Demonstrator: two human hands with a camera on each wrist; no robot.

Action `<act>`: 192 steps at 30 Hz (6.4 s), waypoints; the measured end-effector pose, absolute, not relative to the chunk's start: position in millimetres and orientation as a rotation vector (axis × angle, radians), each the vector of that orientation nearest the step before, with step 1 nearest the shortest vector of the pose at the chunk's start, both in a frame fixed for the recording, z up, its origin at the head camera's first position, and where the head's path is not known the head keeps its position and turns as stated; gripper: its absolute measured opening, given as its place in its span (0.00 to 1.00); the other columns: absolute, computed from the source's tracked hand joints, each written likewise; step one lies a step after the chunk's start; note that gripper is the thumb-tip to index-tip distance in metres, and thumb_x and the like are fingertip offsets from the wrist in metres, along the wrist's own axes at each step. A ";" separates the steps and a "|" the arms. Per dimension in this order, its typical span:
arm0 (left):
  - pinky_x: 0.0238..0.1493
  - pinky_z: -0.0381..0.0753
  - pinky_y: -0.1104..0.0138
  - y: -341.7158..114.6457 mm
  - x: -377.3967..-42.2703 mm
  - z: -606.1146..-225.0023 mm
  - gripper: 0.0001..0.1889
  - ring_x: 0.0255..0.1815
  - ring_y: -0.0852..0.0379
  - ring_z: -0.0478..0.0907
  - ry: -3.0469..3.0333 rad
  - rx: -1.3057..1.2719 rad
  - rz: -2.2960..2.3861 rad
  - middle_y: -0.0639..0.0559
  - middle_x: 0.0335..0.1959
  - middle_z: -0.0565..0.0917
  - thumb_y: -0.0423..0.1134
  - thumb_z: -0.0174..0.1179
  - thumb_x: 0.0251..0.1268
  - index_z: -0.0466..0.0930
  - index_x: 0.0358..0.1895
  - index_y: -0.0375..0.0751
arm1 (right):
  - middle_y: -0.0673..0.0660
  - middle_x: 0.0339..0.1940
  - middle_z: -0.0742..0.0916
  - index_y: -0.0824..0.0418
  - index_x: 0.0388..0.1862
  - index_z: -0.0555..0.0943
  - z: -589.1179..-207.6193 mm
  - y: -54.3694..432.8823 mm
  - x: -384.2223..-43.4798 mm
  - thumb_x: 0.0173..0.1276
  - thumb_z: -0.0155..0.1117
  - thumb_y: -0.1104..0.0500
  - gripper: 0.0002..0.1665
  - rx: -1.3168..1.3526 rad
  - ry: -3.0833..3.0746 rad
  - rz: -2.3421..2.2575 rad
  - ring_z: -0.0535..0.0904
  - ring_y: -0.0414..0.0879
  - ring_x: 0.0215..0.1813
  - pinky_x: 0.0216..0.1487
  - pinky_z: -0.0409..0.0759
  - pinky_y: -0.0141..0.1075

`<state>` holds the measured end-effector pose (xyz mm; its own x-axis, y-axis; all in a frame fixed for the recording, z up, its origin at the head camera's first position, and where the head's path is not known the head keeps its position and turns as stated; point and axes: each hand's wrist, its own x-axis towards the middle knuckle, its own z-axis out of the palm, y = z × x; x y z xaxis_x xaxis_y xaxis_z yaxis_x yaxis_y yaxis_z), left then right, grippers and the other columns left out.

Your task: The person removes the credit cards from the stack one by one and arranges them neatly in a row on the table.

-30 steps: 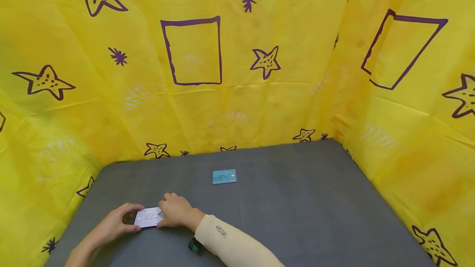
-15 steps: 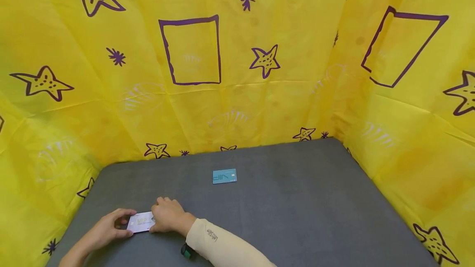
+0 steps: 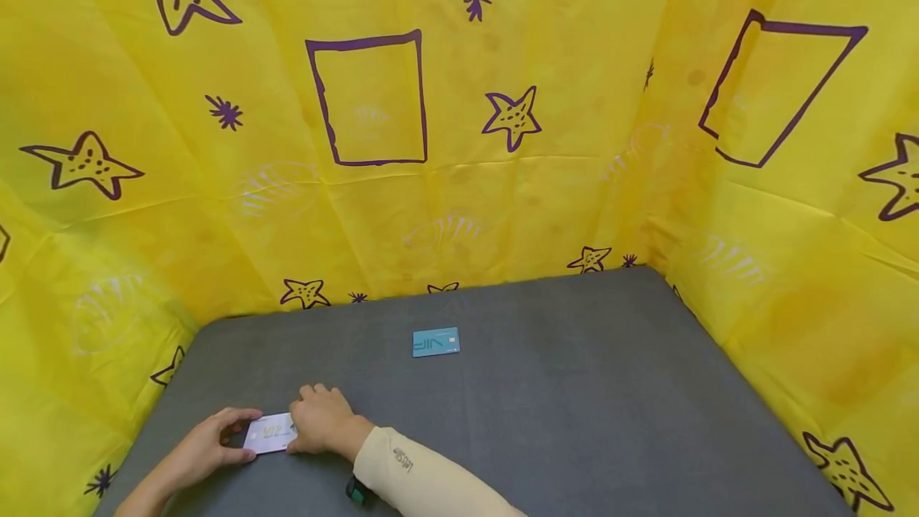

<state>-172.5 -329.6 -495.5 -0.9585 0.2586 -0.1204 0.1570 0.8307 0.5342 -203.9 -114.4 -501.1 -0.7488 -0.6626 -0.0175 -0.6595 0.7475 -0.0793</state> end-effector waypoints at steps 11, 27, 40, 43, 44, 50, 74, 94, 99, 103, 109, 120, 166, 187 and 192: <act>0.42 0.75 0.65 -326.1 -170.1 -497.3 0.28 0.45 0.52 0.75 2.850 0.254 0.756 0.48 0.45 0.79 0.42 0.76 0.43 0.81 0.51 0.38 | 0.41 0.46 0.79 0.42 0.49 0.82 -501.9 -115.9 -202.9 0.55 0.68 0.31 0.27 -1.099 2.893 -0.061 0.73 0.35 0.44 0.41 0.71 0.30; 0.43 0.75 0.65 -324.4 -169.9 -496.7 0.28 0.45 0.53 0.74 2.822 0.217 0.759 0.49 0.44 0.78 0.41 0.77 0.42 0.81 0.51 0.38 | 0.40 0.46 0.78 0.42 0.49 0.82 -499.8 -117.8 -200.1 0.55 0.69 0.32 0.26 -1.054 2.887 -0.076 0.71 0.36 0.44 0.39 0.69 0.29; 0.46 0.75 0.60 -322.5 -169.4 -497.5 0.29 0.46 0.52 0.74 2.830 0.194 0.746 0.49 0.45 0.78 0.40 0.77 0.41 0.81 0.51 0.39 | 0.41 0.46 0.78 0.43 0.50 0.81 -500.2 -117.5 -198.7 0.55 0.69 0.32 0.28 -1.043 2.889 -0.083 0.72 0.36 0.46 0.41 0.70 0.30; 0.46 0.75 0.59 -321.6 -169.3 -496.5 0.29 0.46 0.52 0.74 2.834 0.192 0.742 0.49 0.44 0.78 0.40 0.77 0.40 0.81 0.51 0.39 | 0.41 0.48 0.78 0.43 0.51 0.81 -499.9 -117.1 -198.5 0.55 0.69 0.32 0.28 -1.030 2.881 -0.087 0.72 0.36 0.47 0.42 0.70 0.30; 0.46 0.75 0.58 -321.3 -169.2 -496.2 0.28 0.46 0.52 0.74 2.837 0.195 0.741 0.49 0.44 0.78 0.40 0.77 0.40 0.81 0.51 0.39 | 0.41 0.48 0.78 0.43 0.51 0.81 -499.9 -117.0 -198.3 0.56 0.69 0.32 0.28 -1.025 2.878 -0.090 0.72 0.36 0.47 0.42 0.70 0.30; 0.45 0.74 0.60 -320.6 -168.3 -495.0 0.28 0.45 0.52 0.74 2.855 0.212 0.743 0.49 0.43 0.78 0.40 0.77 0.41 0.81 0.51 0.39 | 0.42 0.50 0.78 0.44 0.52 0.80 -501.7 -117.8 -198.8 0.56 0.68 0.33 0.28 -1.021 2.867 -0.111 0.72 0.36 0.49 0.42 0.70 0.30; 0.45 0.74 0.62 -319.3 -164.2 -497.0 0.29 0.46 0.51 0.74 2.884 0.245 0.796 0.48 0.45 0.78 0.41 0.77 0.40 0.80 0.51 0.39 | 0.43 0.49 0.77 0.45 0.56 0.78 -502.2 -104.1 -203.0 0.56 0.68 0.32 0.32 -1.073 2.852 -0.131 0.71 0.37 0.48 0.46 0.72 0.29; 0.49 0.77 0.53 -281.7 -185.4 -486.8 0.21 0.45 0.48 0.79 2.969 0.181 0.903 0.43 0.47 0.80 0.42 0.69 0.57 0.80 0.51 0.35 | 0.47 0.47 0.80 0.50 0.56 0.81 -494.1 -54.4 -227.2 0.60 0.69 0.38 0.28 -1.075 2.724 -0.389 0.74 0.39 0.47 0.49 0.76 0.30; 0.52 0.77 0.49 -265.2 -190.9 -488.6 0.19 0.47 0.44 0.79 3.000 0.146 0.938 0.42 0.48 0.78 0.39 0.68 0.58 0.81 0.52 0.36 | 0.48 0.48 0.81 0.51 0.56 0.82 -490.1 -42.6 -230.5 0.61 0.69 0.41 0.27 -1.051 2.720 -0.429 0.74 0.40 0.47 0.50 0.76 0.31; 0.52 0.77 0.48 -250.4 -197.2 -491.8 0.19 0.49 0.42 0.79 3.011 0.116 0.969 0.40 0.49 0.77 0.38 0.67 0.60 0.80 0.53 0.35 | 0.49 0.46 0.81 0.52 0.56 0.82 -487.5 -33.6 -234.6 0.62 0.69 0.43 0.26 -1.047 2.735 -0.469 0.74 0.40 0.45 0.48 0.76 0.31; 0.50 0.77 0.48 -226.0 -205.9 -492.4 0.19 0.48 0.43 0.77 3.018 0.104 1.017 0.39 0.49 0.77 0.39 0.66 0.60 0.80 0.53 0.36 | 0.50 0.46 0.81 0.54 0.57 0.81 -488.4 -16.3 -240.9 0.63 0.67 0.43 0.26 -1.012 2.763 -0.560 0.74 0.41 0.45 0.48 0.76 0.33; 0.51 0.75 0.46 -195.5 -219.7 -481.4 0.19 0.52 0.41 0.76 3.034 0.122 1.171 0.37 0.51 0.77 0.38 0.67 0.60 0.80 0.54 0.37 | 0.54 0.50 0.79 0.57 0.58 0.80 -480.7 22.6 -254.3 0.66 0.66 0.47 0.26 -0.912 2.765 -0.723 0.73 0.43 0.46 0.47 0.76 0.36; 0.56 0.73 0.51 -92.2 -289.9 -504.5 0.26 0.54 0.44 0.71 2.886 0.462 0.915 0.41 0.53 0.76 0.44 0.70 0.56 0.78 0.58 0.38 | 0.59 0.47 0.81 0.62 0.53 0.82 -502.1 123.5 -312.2 0.57 0.74 0.49 0.28 -0.736 2.894 -0.621 0.74 0.50 0.45 0.49 0.74 0.44; 0.57 0.72 0.54 -83.8 -305.0 -512.8 0.28 0.54 0.46 0.69 2.883 0.494 0.682 0.42 0.54 0.75 0.44 0.70 0.56 0.77 0.61 0.39 | 0.59 0.47 0.79 0.64 0.55 0.81 -498.2 121.7 -319.1 0.56 0.75 0.50 0.30 -0.738 2.839 -0.477 0.71 0.49 0.44 0.49 0.74 0.43; 0.56 0.72 0.54 -83.9 -306.7 -511.7 0.27 0.51 0.47 0.69 2.863 0.482 0.707 0.42 0.53 0.75 0.44 0.70 0.57 0.77 0.60 0.39 | 0.59 0.47 0.79 0.64 0.54 0.81 -497.2 121.3 -320.2 0.56 0.74 0.51 0.29 -0.738 2.836 -0.477 0.72 0.49 0.45 0.50 0.74 0.43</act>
<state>-306.7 -83.9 -511.7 -0.9366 0.3433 -0.0704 0.2712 0.8371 0.4751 -320.2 121.3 -497.2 -0.8625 -0.4991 -0.0842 -0.4441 0.8260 -0.3472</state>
